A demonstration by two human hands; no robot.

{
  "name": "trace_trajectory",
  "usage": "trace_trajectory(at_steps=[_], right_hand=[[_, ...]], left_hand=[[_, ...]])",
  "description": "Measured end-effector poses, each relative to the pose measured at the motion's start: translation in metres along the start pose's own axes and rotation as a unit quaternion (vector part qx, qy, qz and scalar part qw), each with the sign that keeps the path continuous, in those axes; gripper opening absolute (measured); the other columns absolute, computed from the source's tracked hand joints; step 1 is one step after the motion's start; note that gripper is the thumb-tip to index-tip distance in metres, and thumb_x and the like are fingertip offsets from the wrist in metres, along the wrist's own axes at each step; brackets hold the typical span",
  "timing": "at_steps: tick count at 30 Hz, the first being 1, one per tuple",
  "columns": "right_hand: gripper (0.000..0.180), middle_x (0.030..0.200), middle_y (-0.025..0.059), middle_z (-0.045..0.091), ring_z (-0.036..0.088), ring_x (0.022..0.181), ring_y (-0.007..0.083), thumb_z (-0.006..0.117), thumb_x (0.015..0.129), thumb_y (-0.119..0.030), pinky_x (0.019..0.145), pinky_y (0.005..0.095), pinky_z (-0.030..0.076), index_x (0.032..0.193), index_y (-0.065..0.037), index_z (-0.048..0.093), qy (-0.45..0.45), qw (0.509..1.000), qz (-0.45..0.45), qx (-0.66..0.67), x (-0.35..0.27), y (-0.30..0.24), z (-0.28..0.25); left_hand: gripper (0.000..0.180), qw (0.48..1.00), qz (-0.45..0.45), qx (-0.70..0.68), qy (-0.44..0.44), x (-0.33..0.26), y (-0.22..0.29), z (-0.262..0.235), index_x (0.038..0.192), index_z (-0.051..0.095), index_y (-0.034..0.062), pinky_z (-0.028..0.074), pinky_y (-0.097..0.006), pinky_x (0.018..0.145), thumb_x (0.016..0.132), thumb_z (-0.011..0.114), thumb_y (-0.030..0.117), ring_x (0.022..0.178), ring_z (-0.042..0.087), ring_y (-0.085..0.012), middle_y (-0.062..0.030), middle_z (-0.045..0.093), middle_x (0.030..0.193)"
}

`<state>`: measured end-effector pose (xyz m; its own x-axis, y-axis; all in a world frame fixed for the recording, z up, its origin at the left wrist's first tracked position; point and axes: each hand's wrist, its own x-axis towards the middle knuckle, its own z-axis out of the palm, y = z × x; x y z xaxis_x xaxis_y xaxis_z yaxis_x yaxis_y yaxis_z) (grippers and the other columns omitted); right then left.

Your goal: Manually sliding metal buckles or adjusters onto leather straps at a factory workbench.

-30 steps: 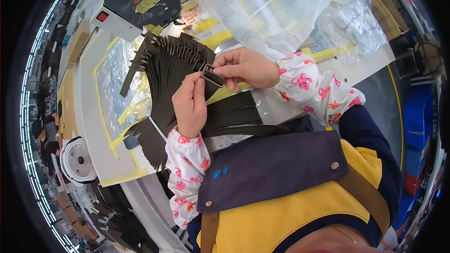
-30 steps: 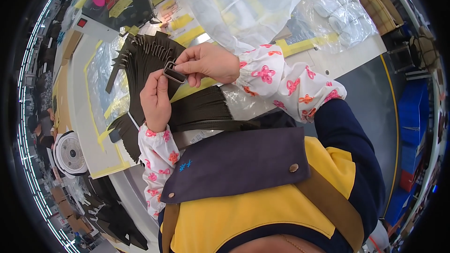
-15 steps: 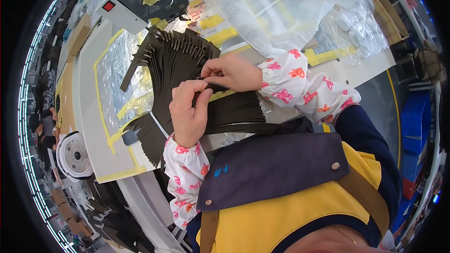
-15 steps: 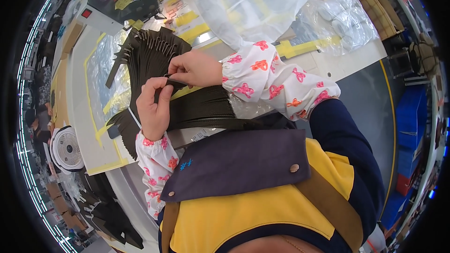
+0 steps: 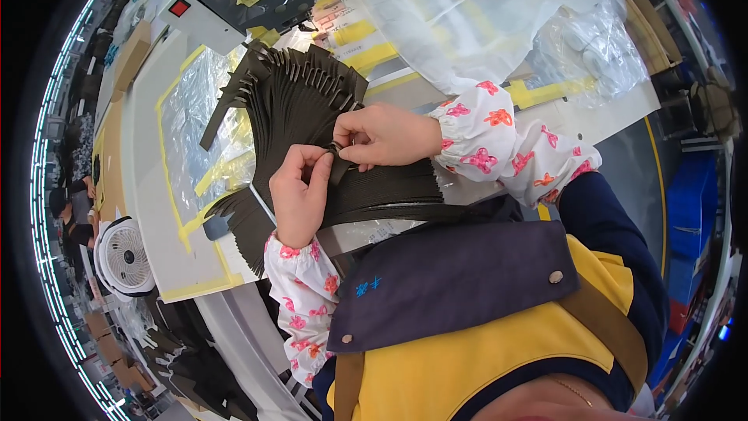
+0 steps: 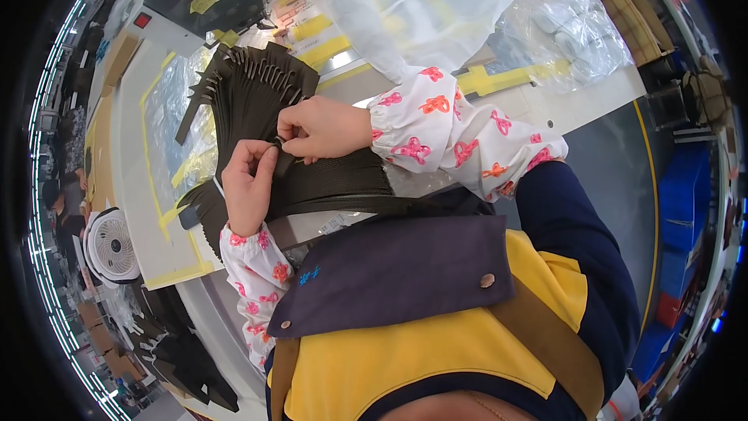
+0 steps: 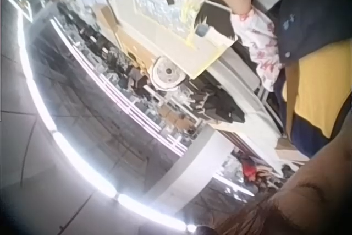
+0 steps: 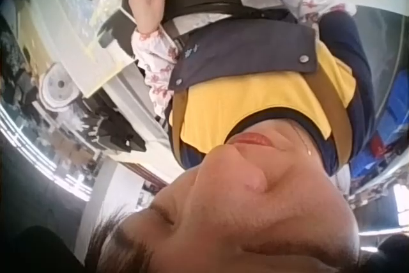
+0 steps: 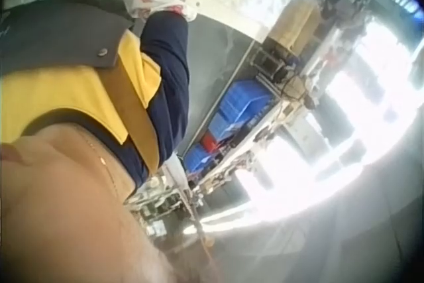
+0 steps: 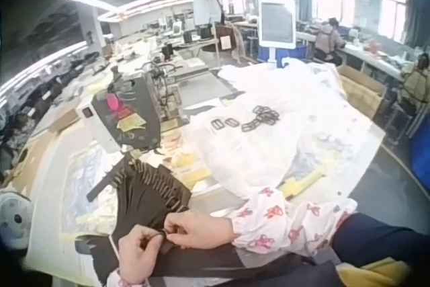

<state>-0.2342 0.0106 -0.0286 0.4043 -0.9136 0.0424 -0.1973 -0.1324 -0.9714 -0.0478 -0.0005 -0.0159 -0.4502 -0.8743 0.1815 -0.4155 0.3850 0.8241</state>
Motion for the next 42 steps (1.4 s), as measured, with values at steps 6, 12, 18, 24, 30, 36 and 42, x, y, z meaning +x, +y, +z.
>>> trace_trajectory(at_steps=[6, 12, 18, 24, 30, 36, 42], right_hand=[[0.011, 0.063, 0.0074, 0.059, 0.06, 0.056, 0.0116, 0.053, 0.08, -0.009, 0.051, 0.0232, 0.047, 0.082, 0.001, 0.049, 0.005, 1.0, 0.009, -0.008, -0.003, -0.003, -0.001], [0.006, 0.071, 0.0067, 0.058, 0.061, 0.064, 0.0116, 0.05, 0.081, -0.003, 0.057, 0.023, 0.05, 0.085, 0.002, 0.05, -0.043, 0.995, 0.019, 0.089, -0.001, 0.014, -0.01], [0.008, 0.073, 0.0075, 0.057, 0.061, 0.066, 0.0129, 0.052, 0.081, -0.002, 0.057, 0.0233, 0.051, 0.086, 0.003, 0.05, -0.06, 0.985, 0.07, 0.147, 0.0, 0.014, -0.012], [0.011, 0.073, 0.0079, 0.058, 0.06, 0.063, 0.0134, 0.056, 0.081, -0.005, 0.056, 0.0231, 0.05, 0.085, 0.003, 0.05, -0.051, 0.968, 0.107, 0.222, 0.001, 0.011, -0.012], [0.012, 0.069, 0.0056, 0.057, 0.057, 0.058, 0.0108, 0.058, 0.08, -0.008, 0.052, 0.0214, 0.047, 0.083, 0.002, 0.051, -0.044, 0.977, 0.119, 0.171, 0.001, 0.008, -0.006], [0.01, 0.07, 0.0052, 0.057, 0.055, 0.058, 0.0091, 0.056, 0.08, -0.007, 0.053, 0.0212, 0.046, 0.084, 0.002, 0.052, -0.014, 0.987, 0.085, 0.135, 0.001, 0.01, -0.001], [0.009, 0.074, 0.0067, 0.057, 0.057, 0.063, 0.0107, 0.055, 0.079, -0.003, 0.057, 0.0219, 0.049, 0.085, 0.003, 0.053, -0.045, 0.975, 0.085, 0.199, -0.001, 0.013, -0.011]], left_hand=[[0.005, 0.993, 0.06, 0.1, 0.016, 0.003, 0.006, 0.009, 0.08, 0.054, 0.0003, 0.043, -0.028, 0.055, 0.078, 0.058, 0.002, 0.058, 0.055, -0.0205, -0.0107, 0.057, 0.067], [0.005, 0.989, 0.076, 0.127, 0.023, 0.002, 0.012, 0.014, 0.08, 0.053, 0.0009, 0.043, -0.032, 0.055, 0.078, 0.058, 0.002, 0.06, 0.055, -0.0265, -0.012, 0.057, 0.069], [0.006, 0.98, 0.113, 0.14, 0.084, 0.001, 0.011, 0.023, 0.08, 0.052, 0.0009, 0.044, -0.032, 0.056, 0.078, 0.057, 0.002, 0.061, 0.056, -0.0274, -0.0121, 0.057, 0.071], [0.01, 0.957, 0.174, 0.222, 0.072, 0.002, 0.007, 0.021, 0.08, 0.05, 0.0021, 0.043, -0.035, 0.054, 0.077, 0.059, 0.002, 0.062, 0.054, -0.0284, -0.0103, 0.053, 0.071], [0.01, 0.934, 0.217, 0.269, 0.087, 0.002, 0.001, 0.026, 0.08, 0.049, 0.0038, 0.043, -0.034, 0.053, 0.077, 0.058, 0.002, 0.061, 0.053, -0.0257, -0.0089, 0.052, 0.072], [0.009, 0.921, 0.227, 0.303, 0.088, 0.004, -0.001, 0.023, 0.081, 0.05, 0.0032, 0.043, -0.033, 0.052, 0.077, 0.058, 0.001, 0.061, 0.054, -0.0254, -0.0094, 0.052, 0.072], [0.008, 0.978, 0.13, 0.107, 0.126, -0.001, 0.002, 0.027, 0.085, 0.054, 0.0014, 0.044, -0.03, 0.054, 0.078, 0.057, -0.001, 0.063, 0.056, -0.0269, -0.0114, 0.054, 0.074]])
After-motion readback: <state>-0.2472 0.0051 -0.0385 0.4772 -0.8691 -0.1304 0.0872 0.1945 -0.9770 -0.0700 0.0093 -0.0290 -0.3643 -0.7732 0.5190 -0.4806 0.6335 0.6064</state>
